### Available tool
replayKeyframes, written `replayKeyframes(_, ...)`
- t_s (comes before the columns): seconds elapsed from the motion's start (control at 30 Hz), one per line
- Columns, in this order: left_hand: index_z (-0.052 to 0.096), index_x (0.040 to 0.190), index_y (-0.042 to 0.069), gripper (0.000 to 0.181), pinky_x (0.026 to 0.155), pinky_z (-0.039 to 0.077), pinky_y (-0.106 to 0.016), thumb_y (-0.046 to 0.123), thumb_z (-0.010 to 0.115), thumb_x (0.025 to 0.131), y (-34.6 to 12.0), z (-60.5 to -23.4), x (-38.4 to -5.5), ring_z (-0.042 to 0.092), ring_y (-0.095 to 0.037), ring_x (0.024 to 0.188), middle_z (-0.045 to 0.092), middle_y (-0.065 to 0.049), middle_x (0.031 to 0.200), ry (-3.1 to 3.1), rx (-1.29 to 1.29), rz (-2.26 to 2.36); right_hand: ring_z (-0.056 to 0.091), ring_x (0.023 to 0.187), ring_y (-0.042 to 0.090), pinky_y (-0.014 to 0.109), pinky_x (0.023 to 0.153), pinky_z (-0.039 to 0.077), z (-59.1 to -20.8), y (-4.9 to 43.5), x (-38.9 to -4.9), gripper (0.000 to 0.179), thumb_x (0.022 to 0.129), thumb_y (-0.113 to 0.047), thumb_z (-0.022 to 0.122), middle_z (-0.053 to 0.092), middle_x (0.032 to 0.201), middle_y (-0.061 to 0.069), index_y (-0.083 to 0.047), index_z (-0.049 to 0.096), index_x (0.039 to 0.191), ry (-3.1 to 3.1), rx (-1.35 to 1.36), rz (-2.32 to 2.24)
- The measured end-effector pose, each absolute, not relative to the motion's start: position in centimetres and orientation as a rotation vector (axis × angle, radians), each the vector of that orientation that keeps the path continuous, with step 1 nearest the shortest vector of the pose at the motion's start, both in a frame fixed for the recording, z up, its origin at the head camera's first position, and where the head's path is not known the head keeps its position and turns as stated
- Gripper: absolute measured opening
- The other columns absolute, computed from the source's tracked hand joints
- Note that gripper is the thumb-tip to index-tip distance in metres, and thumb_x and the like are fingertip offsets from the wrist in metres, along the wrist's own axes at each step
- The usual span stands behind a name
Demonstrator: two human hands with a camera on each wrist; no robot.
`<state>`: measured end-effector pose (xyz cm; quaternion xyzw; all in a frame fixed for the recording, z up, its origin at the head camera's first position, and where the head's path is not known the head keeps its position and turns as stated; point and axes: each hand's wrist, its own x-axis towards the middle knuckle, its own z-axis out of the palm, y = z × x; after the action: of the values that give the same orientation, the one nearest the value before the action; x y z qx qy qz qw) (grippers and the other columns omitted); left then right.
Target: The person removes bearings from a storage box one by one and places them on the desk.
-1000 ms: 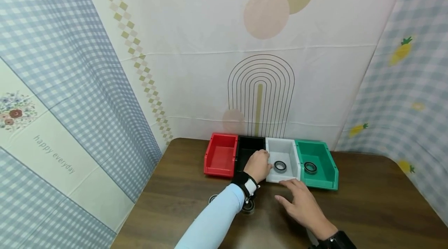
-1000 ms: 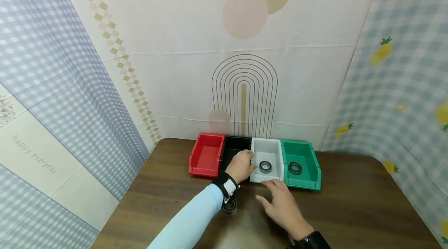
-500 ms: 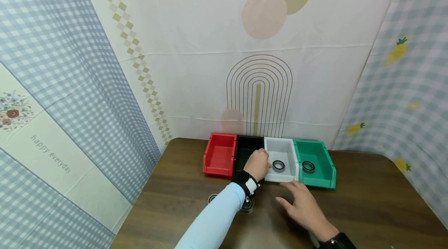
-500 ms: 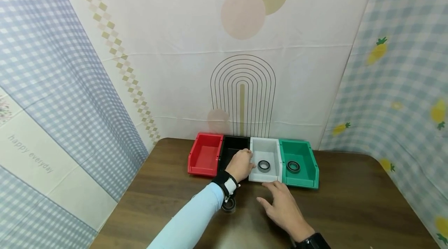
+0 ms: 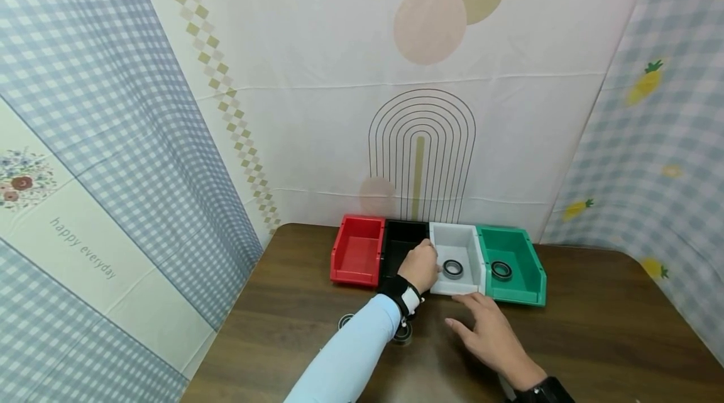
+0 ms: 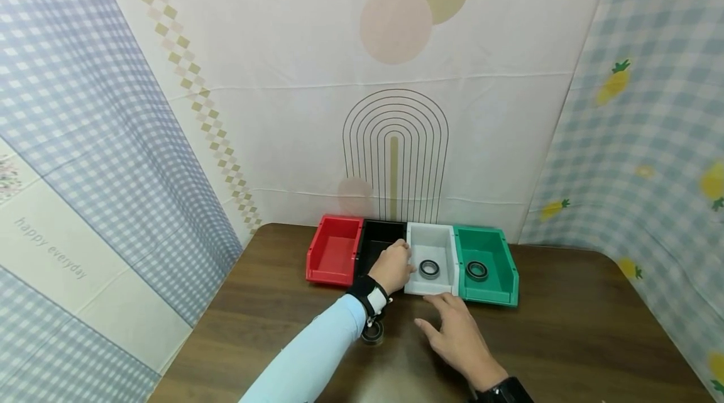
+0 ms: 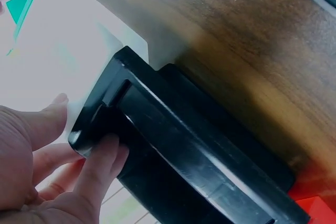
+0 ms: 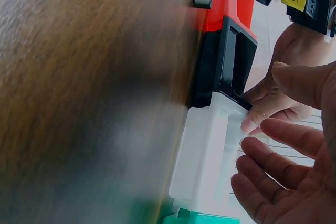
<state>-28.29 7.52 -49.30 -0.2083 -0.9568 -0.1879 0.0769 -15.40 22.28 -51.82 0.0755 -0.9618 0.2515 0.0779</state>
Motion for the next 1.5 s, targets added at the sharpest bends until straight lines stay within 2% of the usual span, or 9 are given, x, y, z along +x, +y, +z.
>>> replayKeyframes(0.2, 0.084, 0.100, 0.009, 0.015, 0.075, 0.060, -0.015, 0.024, 0.080, 0.097, 8.1, -49.1, -28.0, 0.075, -0.011, 0.087, 0.068, -0.004, 0.129, -2.871, -0.662, -0.312, 0.064, 0.121, 0.034, 0.058, 0.101, 0.056, -52.1, 22.5, -15.5, 0.047, 0.095, -0.032, 0.081, 0.071, 0.126, 0.012, -0.006, 0.072, 0.133, -2.853, 0.236, 0.737)
replayKeyframes(0.43, 0.083, 0.100, 0.009, 0.016, 0.077, 0.060, -0.015, 0.024, 0.081, 0.096, 7.8, -49.2, -27.9, 0.076, -0.011, 0.090, 0.066, -0.001, 0.121, -2.860, -0.653, -0.366, 0.064, 0.122, 0.035, 0.058, 0.101, 0.056, -52.0, 22.5, -15.3, 0.047, 0.095, -0.032, 0.081, 0.071, 0.127, 0.011, -0.006, 0.072, 0.133, -2.847, 0.252, 0.755)
replayKeyframes(0.93, 0.084, 0.102, 0.008, 0.017, 0.075, 0.059, -0.013, 0.025, 0.080, 0.097, 7.6, -48.9, -27.8, 0.076, -0.011, 0.088, 0.065, -0.001, 0.121, -2.845, -0.693, -0.341, 0.064, 0.120, 0.036, 0.059, 0.101, 0.055, -51.2, 22.0, -16.6, 0.042, 0.098, -0.027, 0.077, 0.071, 0.123, 0.012, -0.003, 0.072, 0.132, -2.767, 0.279, 0.724)
replayKeyframes(1.17, 0.083, 0.100, 0.009, 0.016, 0.072, 0.058, -0.012, 0.024, 0.080, 0.098, 8.0, -49.1, -27.8, 0.076, -0.010, 0.086, 0.065, -0.002, 0.124, -2.848, -0.682, -0.323, 0.063, 0.123, 0.041, 0.061, 0.101, 0.054, -51.5, 22.1, -17.8, 0.040, 0.103, -0.024, 0.072, 0.070, 0.128, 0.018, 0.001, 0.070, 0.134, -2.762, 0.270, 0.745)
replayKeyframes(1.5, 0.083, 0.104, 0.010, 0.017, 0.072, 0.059, -0.013, 0.025, 0.079, 0.098, 8.1, -49.4, -27.9, 0.075, -0.010, 0.083, 0.064, -0.002, 0.125, -2.854, -0.667, -0.248, 0.061, 0.126, 0.047, 0.065, 0.105, 0.051, -52.5, 22.0, -19.4, 0.036, 0.104, -0.014, 0.066, 0.068, 0.131, 0.027, 0.008, 0.069, 0.132, -2.673, 0.320, 0.748)
